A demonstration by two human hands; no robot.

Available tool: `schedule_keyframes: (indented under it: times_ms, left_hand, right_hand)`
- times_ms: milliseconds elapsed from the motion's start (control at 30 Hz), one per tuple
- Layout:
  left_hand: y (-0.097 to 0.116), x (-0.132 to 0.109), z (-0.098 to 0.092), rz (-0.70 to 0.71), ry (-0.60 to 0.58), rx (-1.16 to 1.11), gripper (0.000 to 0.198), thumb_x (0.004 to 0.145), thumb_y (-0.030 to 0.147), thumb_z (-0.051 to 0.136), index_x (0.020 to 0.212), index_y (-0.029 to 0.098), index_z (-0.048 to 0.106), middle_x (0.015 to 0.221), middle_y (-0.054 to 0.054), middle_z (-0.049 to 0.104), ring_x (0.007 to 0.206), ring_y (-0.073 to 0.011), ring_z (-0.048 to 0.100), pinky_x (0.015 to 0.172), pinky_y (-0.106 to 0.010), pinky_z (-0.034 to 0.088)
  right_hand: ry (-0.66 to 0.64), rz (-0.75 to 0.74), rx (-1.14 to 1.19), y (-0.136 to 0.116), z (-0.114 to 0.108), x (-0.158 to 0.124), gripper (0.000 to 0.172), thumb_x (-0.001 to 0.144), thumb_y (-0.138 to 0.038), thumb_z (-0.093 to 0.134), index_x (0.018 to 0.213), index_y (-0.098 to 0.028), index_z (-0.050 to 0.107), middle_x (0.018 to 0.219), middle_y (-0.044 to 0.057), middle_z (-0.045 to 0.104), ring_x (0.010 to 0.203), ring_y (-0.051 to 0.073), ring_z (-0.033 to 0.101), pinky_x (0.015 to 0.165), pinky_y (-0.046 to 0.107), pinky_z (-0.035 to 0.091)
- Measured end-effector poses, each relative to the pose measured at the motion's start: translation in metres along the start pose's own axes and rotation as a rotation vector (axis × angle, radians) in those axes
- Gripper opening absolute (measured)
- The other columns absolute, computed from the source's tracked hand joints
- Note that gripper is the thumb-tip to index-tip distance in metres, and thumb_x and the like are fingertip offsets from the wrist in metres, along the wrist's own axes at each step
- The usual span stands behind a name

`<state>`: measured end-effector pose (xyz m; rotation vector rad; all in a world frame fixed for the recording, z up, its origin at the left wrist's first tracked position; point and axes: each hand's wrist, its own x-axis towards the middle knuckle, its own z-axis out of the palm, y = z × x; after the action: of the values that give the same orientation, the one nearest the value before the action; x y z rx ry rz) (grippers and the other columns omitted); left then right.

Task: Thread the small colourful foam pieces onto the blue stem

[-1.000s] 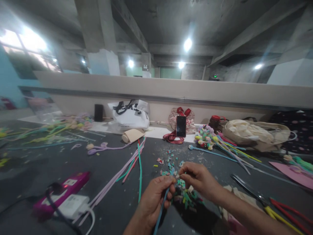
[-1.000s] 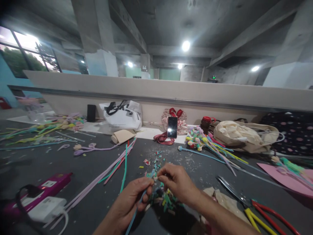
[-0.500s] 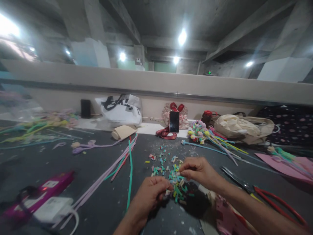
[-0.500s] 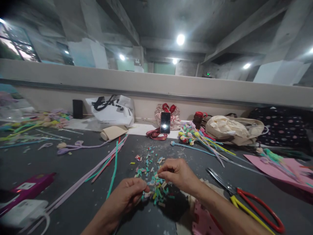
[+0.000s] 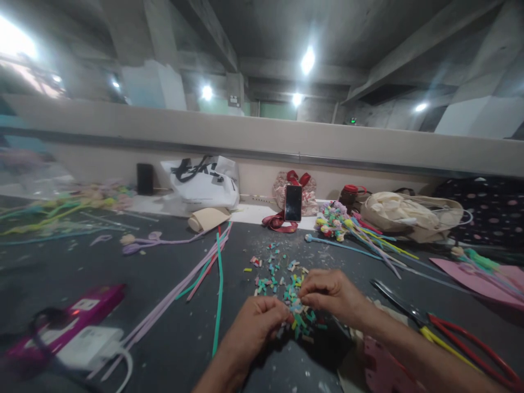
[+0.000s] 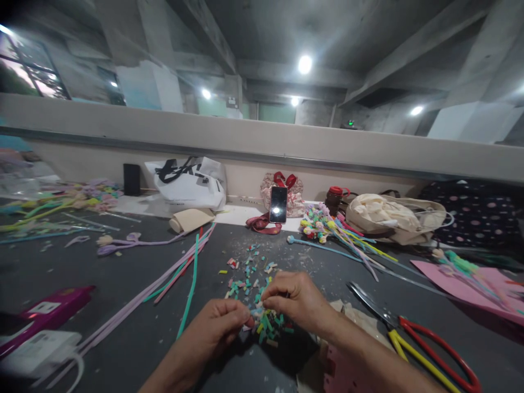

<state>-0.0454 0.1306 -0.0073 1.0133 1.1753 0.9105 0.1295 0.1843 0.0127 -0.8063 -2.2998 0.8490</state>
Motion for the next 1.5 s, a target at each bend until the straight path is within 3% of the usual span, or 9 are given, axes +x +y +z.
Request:
schedule_keyframes:
  times_ms: [433,833,1067,1500]
  left_hand:
    - [-0.005,0.004,-0.001,0.072,0.04,0.098,0.022,0.064,0.03,0.055,0.052,0.012,0.059,0.035,0.008,0.03,0.036,-0.004,0.02,0.04,-0.021,0.01]
    - [-0.007,0.008,-0.004,0.134,0.019,0.099,0.024,0.064,0.031,0.059,0.048,0.014,0.053,0.037,0.009,0.029,0.037,-0.0039,0.021,0.04,-0.02,0.013]
    - [-0.011,0.009,-0.005,0.149,0.023,0.131,0.024,0.066,0.031,0.057,0.05,0.013,0.055,0.038,0.008,0.03,0.038,-0.0038,0.023,0.04,-0.019,0.014]
    - [-0.004,0.006,-0.003,0.145,0.039,0.143,0.023,0.064,0.031,0.056,0.05,0.013,0.056,0.04,0.007,0.031,0.04,-0.0053,0.024,0.042,-0.02,0.017]
  right_hand:
    - [-0.063,-0.034,-0.133,0.001,0.002,-0.002,0.016,0.079,-0.025,0.053,0.075,-0.017,0.066,0.068,0.0,0.059,0.063,0.01,0.056,0.059,0.019,0.041]
    - [0.073,0.039,0.002,-0.003,0.001,-0.007,0.014,0.077,-0.023,0.055,0.071,-0.017,0.066,0.066,0.0,0.057,0.056,0.008,0.052,0.051,0.017,0.04]
    - [0.06,-0.013,-0.011,-0.003,0.003,-0.007,0.016,0.077,-0.026,0.054,0.073,-0.018,0.067,0.067,0.001,0.058,0.062,0.011,0.055,0.057,0.019,0.042]
    - [0.053,0.011,-0.022,-0.005,0.002,-0.008,0.018,0.079,-0.026,0.052,0.07,-0.017,0.064,0.066,0.0,0.055,0.057,0.009,0.051,0.052,0.017,0.04]
